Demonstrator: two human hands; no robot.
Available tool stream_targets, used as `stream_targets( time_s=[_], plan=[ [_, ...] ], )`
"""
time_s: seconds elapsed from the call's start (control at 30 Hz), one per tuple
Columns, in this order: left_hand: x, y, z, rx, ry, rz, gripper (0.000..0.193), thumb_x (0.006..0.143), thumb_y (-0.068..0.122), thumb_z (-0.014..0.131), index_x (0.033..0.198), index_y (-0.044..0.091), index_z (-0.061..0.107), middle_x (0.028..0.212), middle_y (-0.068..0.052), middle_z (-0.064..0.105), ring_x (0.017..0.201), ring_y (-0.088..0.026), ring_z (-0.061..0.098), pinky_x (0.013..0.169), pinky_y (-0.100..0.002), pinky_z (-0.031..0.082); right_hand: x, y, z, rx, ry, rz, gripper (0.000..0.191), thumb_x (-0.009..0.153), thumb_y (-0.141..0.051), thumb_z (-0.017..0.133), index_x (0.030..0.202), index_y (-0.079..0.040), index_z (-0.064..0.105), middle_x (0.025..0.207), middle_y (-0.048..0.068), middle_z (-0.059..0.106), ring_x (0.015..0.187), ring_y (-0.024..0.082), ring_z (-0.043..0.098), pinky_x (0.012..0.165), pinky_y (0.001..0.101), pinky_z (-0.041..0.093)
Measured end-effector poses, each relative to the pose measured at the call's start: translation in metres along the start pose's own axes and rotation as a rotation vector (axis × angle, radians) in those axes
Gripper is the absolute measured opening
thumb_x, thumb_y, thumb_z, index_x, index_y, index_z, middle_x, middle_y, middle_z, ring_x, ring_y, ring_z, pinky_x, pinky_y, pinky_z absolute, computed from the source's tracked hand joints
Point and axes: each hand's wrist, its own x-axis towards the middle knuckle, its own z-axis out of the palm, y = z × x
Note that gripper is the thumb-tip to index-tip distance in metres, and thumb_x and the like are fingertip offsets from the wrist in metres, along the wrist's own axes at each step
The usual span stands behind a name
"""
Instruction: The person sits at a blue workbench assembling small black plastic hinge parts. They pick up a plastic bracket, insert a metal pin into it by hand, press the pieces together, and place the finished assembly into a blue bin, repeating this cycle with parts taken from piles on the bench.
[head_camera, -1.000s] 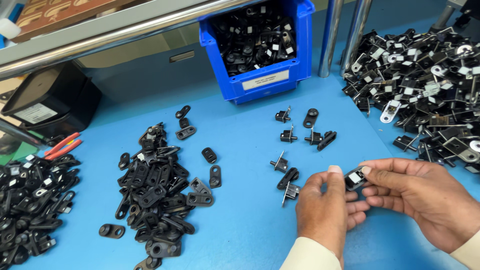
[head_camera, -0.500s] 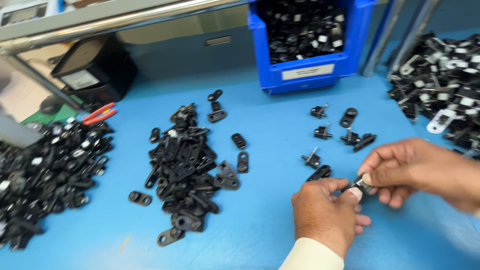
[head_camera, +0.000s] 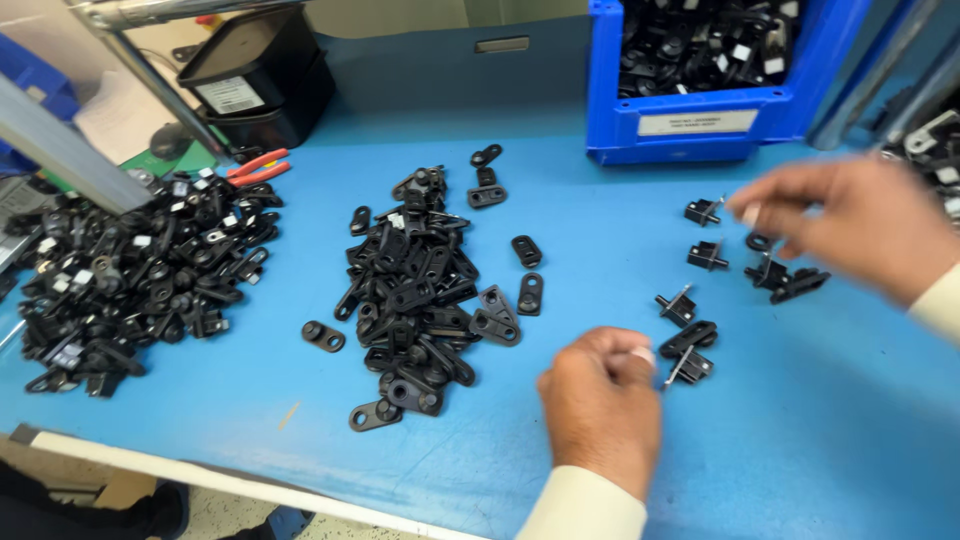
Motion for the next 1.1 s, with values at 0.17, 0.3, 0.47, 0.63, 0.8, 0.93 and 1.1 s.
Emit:
stream_targets(
  time_s=[0.17,0.3,0.47,0.63,0.8,0.93,1.1],
  plan=[
    [0.024,0.008,0.0,0.209,0.034,0.053,0.009,0.088,0.014,0.07,0.094,0.01,0.076,0.081,-0.006,0.077,0.076,-0.02,0.076,0.073,-0.034,0.059,0.004,0.012,0.022,-0.362,0.074,-0.499,0.03,0.09,-0.022,0.068,0.118,-0.02,0.076,0.117,-0.001,0.075,0.11,0.024,0.065,0.095,0.0405,0.053],
    [0.042,0.02,0.009,0.38,-0.007,0.091,0.008,0.089,0.018,0.071,0.094,0.016,0.077,0.09,-0.003,0.077,0.085,-0.022,0.074,0.08,-0.038,0.057,0.016,-0.001,0.022,-0.473,-0.107,-0.485,0.029,0.091,-0.03,0.072,0.119,-0.026,0.076,0.114,-0.005,0.076,0.118,0.018,0.061,0.102,0.0375,0.051],
    [0.058,0.019,0.011,0.438,-0.042,0.109,0.009,0.088,0.016,0.071,0.094,0.017,0.077,0.091,-0.002,0.078,0.087,-0.021,0.076,0.083,-0.037,0.059,-0.002,-0.001,0.012,-0.368,-0.154,-0.354,0.033,0.085,-0.032,0.079,0.115,-0.021,0.074,0.105,0.002,0.075,0.106,0.022,0.068,0.094,0.0378,0.055],
    [0.084,0.027,0.02,0.483,-0.085,0.166,0.009,0.087,0.015,0.073,0.093,0.016,0.078,0.089,-0.002,0.079,0.086,-0.019,0.075,0.084,-0.035,0.058,-0.025,0.01,0.013,-0.22,-0.007,-0.435,0.044,0.08,-0.026,0.078,0.123,-0.019,0.073,0.1,0.004,0.077,0.092,0.023,0.072,0.087,0.04,0.054],
    [0.11,0.04,0.025,0.458,-0.094,0.233,0.011,0.087,0.011,0.071,0.095,0.014,0.078,0.088,-0.005,0.078,0.084,-0.019,0.077,0.082,-0.034,0.06,-0.091,0.047,0.007,0.142,0.279,0.017,0.035,0.083,-0.027,0.081,0.114,-0.012,0.077,0.103,0.005,0.081,0.089,0.016,0.078,0.083,0.0327,0.06],
    [0.109,0.042,0.05,0.496,-0.219,0.319,0.014,0.087,0.009,0.069,0.096,0.013,0.078,0.089,-0.004,0.079,0.087,-0.019,0.077,0.085,-0.034,0.06,-0.145,0.067,0.031,0.16,0.416,0.177,0.039,0.081,-0.02,0.082,0.118,-0.01,0.077,0.099,0.007,0.077,0.09,0.018,0.078,0.083,0.0335,0.06],
    [0.1,0.054,0.094,0.666,-0.339,0.425,0.021,0.087,0.009,0.071,0.106,0.018,0.076,0.103,-0.004,0.076,0.097,-0.024,0.072,0.086,-0.04,0.058,-0.159,0.078,0.03,0.033,0.342,0.386,0.047,0.08,-0.025,0.084,0.126,-0.024,0.075,0.106,0.002,0.074,0.097,0.013,0.072,0.062,0.0317,0.061]
  ],
)
